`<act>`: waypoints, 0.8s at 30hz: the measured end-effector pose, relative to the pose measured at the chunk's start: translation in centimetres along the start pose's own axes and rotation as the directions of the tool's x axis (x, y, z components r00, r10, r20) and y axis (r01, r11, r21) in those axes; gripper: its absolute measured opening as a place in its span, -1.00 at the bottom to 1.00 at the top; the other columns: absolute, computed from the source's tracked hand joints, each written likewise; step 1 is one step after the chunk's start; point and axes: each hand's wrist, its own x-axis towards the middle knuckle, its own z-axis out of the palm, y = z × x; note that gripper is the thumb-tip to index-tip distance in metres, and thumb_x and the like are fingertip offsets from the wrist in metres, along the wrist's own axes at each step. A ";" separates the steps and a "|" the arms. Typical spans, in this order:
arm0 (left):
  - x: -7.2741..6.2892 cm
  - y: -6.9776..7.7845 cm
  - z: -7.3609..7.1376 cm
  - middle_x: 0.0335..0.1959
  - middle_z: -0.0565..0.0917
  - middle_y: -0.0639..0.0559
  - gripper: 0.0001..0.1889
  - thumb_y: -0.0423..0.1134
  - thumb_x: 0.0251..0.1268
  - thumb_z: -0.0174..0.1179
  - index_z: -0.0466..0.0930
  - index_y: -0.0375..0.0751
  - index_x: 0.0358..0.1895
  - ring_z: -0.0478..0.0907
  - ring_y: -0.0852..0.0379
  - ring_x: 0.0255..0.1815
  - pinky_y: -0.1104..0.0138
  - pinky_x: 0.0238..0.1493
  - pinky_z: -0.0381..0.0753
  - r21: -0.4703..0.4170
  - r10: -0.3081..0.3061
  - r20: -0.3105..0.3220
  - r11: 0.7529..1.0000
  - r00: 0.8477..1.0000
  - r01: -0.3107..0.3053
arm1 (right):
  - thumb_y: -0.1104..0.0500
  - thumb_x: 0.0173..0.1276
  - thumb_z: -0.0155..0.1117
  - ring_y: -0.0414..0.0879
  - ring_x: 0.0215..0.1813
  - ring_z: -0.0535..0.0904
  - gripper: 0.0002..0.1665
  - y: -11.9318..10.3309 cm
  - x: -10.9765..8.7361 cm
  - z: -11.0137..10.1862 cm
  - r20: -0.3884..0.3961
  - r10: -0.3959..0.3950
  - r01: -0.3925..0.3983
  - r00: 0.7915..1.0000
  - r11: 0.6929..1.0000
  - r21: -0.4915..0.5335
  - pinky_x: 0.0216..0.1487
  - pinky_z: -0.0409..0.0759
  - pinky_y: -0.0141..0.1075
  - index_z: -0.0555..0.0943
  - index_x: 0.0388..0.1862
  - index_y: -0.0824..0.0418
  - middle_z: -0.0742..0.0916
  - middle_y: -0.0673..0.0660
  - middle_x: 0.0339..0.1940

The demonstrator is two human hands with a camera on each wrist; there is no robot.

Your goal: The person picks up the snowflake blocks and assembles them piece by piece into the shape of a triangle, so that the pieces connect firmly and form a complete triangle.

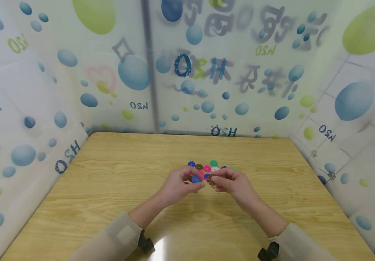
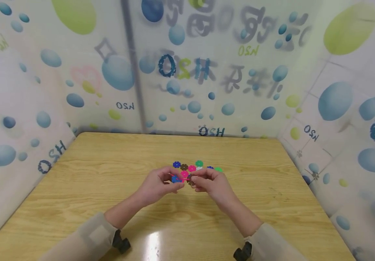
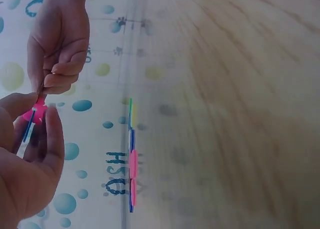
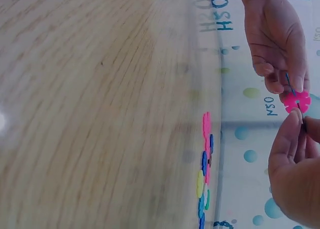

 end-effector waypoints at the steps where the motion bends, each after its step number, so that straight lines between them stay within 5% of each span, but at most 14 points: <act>1: 0.0 0.0 0.1 -0.01 0.77 0.00 -0.71 -0.19 0.44 0.52 0.73 -0.09 0.13 0.75 0.11 -0.10 0.23 -0.07 0.84 0.023 0.009 -0.002 1.000 1.000 -0.009 | 0.11 0.59 0.45 -0.07 0.00 0.80 -0.64 0.0 0.0 -0.1 0.002 0.001 -0.001 1.000 1.000 0.002 0.06 0.83 -0.29 0.73 0.19 0.33 0.83 0.09 0.01; 6: 0.2 0.0 0.4 0.07 0.77 0.05 -0.57 -0.18 0.41 0.55 0.68 -0.05 0.27 0.65 0.11 -0.13 0.38 -0.20 0.69 0.084 0.043 0.013 0.996 0.999 -0.044 | 0.10 0.58 0.47 -0.06 -0.04 0.79 -0.65 0.1 0.0 -0.3 0.024 -0.008 0.008 1.000 1.000 -0.008 0.02 0.82 -0.27 0.74 0.15 0.32 0.84 0.07 -0.08; 12: 0.5 -0.1 0.8 -0.04 0.75 0.00 -0.63 -0.17 0.40 0.56 0.77 -0.02 0.21 0.59 0.14 -0.20 0.42 -0.31 0.62 0.110 0.068 0.028 0.991 0.997 -0.071 | 0.06 0.59 0.46 -0.05 -0.05 0.76 -0.69 0.4 -0.1 -0.2 0.037 -0.013 0.014 0.999 1.000 -0.027 -0.04 0.74 -0.26 0.73 0.07 0.27 0.85 0.02 -0.17; 18: 0.5 0.0 1.1 -0.05 0.73 0.16 -0.61 -0.11 0.34 0.61 0.79 0.12 0.19 0.62 0.14 0.01 0.31 -0.01 0.71 0.183 0.075 0.024 0.980 0.997 -0.079 | 0.07 0.59 0.46 -0.06 -0.07 0.72 -0.74 0.6 -0.1 0.0 0.032 0.012 -0.011 0.999 1.000 -0.014 -0.06 0.71 -0.26 0.73 0.03 0.24 0.82 0.01 -0.17; 24: 0.6 -0.2 1.1 0.09 0.80 0.11 -0.63 -0.09 0.41 0.55 0.77 0.11 0.22 0.70 0.09 0.19 0.13 0.25 0.75 0.177 0.085 0.042 0.980 0.996 -0.091 | 0.05 0.62 0.42 -0.08 -0.05 0.73 -0.71 0.6 -0.2 -0.1 0.045 0.013 -0.013 0.999 1.000 -0.016 -0.06 0.72 -0.27 0.71 0.07 0.25 0.80 0.00 -0.10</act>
